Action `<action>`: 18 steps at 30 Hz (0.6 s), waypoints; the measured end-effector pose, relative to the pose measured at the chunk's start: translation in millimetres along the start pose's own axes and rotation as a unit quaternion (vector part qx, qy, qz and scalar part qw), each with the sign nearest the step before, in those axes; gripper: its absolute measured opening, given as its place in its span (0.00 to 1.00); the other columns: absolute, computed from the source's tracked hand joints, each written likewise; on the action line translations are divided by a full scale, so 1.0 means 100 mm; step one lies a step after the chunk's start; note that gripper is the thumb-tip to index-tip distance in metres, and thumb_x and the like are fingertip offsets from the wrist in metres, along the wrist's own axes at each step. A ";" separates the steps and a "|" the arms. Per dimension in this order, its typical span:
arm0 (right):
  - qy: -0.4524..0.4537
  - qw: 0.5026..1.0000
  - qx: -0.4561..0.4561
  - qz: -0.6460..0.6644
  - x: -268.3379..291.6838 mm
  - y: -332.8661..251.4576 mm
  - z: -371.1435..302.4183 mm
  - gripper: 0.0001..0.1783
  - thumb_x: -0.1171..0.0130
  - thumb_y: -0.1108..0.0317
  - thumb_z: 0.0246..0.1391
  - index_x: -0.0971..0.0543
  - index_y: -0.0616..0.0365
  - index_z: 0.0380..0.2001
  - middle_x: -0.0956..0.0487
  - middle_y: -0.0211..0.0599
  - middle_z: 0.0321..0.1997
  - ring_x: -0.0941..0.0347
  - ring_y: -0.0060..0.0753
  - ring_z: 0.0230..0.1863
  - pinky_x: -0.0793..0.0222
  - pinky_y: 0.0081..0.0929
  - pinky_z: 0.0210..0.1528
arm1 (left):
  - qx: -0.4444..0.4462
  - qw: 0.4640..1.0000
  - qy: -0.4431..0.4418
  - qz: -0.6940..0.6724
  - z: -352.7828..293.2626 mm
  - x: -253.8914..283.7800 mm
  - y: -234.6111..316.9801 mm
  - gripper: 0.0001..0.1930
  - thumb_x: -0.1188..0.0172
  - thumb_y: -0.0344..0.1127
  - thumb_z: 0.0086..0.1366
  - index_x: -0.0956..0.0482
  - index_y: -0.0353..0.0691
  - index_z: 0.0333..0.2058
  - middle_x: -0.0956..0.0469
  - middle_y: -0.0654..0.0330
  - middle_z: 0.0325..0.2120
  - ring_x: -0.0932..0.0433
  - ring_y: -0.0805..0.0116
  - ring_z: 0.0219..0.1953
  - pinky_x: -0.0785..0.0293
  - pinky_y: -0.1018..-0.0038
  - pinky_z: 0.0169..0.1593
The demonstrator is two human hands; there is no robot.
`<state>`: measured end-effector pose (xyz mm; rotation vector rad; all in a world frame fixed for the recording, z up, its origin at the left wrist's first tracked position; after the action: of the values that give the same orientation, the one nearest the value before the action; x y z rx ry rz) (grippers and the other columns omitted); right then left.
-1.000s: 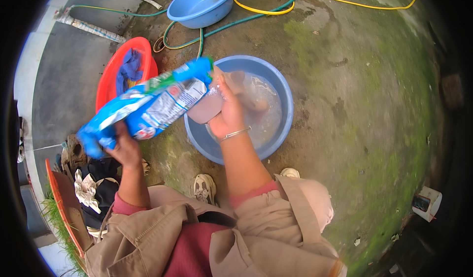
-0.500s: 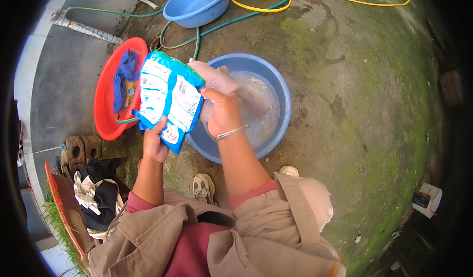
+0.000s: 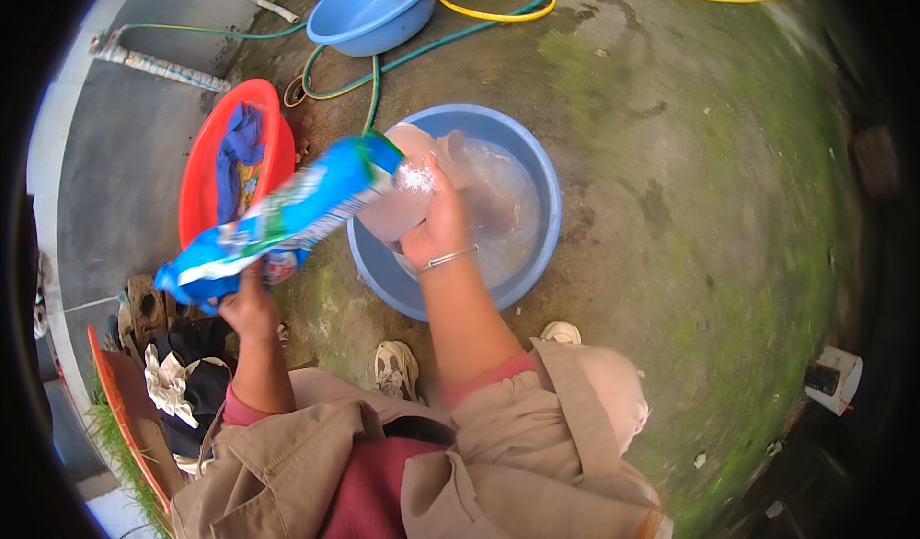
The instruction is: The person hand-washes a blue towel and a light-colored cloth in a blue basin filled with soapy water. They wring out the blue towel and place it in a red basin, then add detergent to the basin and scrub the light-colored cloth before wringing it out.
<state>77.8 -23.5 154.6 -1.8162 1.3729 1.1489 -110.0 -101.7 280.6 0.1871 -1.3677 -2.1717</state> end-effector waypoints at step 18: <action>0.044 0.998 0.018 -0.034 0.11 0.01 0.01 0.20 0.59 0.60 0.54 0.36 0.63 0.45 0.33 0.41 0.47 0.36 0.37 0.47 0.41 0.33 0.50 | -0.073 0.994 -0.064 0.043 0.10 0.08 0.26 0.15 0.48 0.18 0.51 0.33 0.32 0.40 0.31 0.59 0.38 0.32 0.71 0.38 0.37 0.74 0.45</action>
<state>77.2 -27.7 144.5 -1.8924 1.3618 1.0141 -110.6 -106.8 309.3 -0.0670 -1.2534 -2.2328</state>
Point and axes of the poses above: each hand's wrist, its own z-axis towards the middle knuckle, its own x-axis out of the back of the hand, y = z × x, the point moved 7 cm from there along z, towards the middle knuckle
